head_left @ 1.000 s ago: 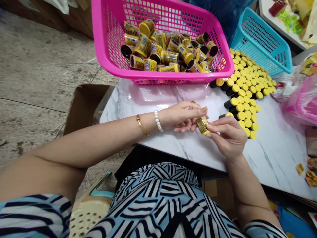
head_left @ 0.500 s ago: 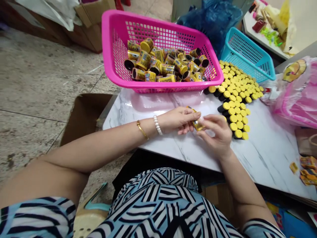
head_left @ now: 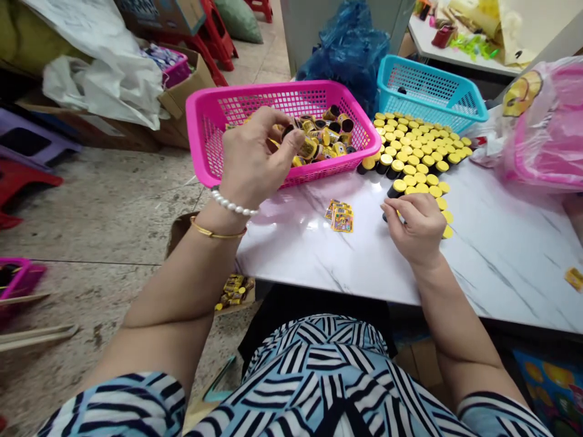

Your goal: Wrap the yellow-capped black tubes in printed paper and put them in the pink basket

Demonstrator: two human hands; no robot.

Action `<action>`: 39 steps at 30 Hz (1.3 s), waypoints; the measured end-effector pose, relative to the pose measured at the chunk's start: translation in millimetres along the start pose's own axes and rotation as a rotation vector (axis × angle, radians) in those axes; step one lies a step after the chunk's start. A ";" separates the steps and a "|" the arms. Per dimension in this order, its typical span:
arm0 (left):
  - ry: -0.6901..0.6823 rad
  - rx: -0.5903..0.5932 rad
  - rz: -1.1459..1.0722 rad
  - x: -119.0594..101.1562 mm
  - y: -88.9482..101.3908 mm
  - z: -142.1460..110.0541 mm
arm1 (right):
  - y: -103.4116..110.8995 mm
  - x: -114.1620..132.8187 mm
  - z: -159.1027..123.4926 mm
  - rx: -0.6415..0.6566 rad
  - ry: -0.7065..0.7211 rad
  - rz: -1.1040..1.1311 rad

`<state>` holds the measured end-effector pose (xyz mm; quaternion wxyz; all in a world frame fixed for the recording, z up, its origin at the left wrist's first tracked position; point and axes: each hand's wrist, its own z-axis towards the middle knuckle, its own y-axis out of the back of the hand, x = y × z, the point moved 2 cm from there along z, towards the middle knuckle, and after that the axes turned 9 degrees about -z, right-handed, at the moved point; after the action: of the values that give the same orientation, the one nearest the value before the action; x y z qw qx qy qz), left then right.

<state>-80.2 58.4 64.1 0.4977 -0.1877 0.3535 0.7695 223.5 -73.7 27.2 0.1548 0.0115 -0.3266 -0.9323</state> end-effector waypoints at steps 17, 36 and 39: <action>-0.324 0.312 0.018 -32.5 -65.1 -108.5 | -12.1 24.9 -7.9 0.371 -0.341 0.464; 0.264 -0.068 -0.361 -104.9 -51.0 -142.6 | -15.6 40.9 -22.6 0.345 -0.433 0.612; 0.255 -0.091 -0.374 -108.5 -52.7 -148.9 | -12.7 42.6 -19.8 0.314 -0.341 0.558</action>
<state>4.8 -105.7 13.6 0.5742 -0.3677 0.3376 0.6489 181.9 -89.0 7.2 0.3432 -0.2101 -0.4776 -0.7810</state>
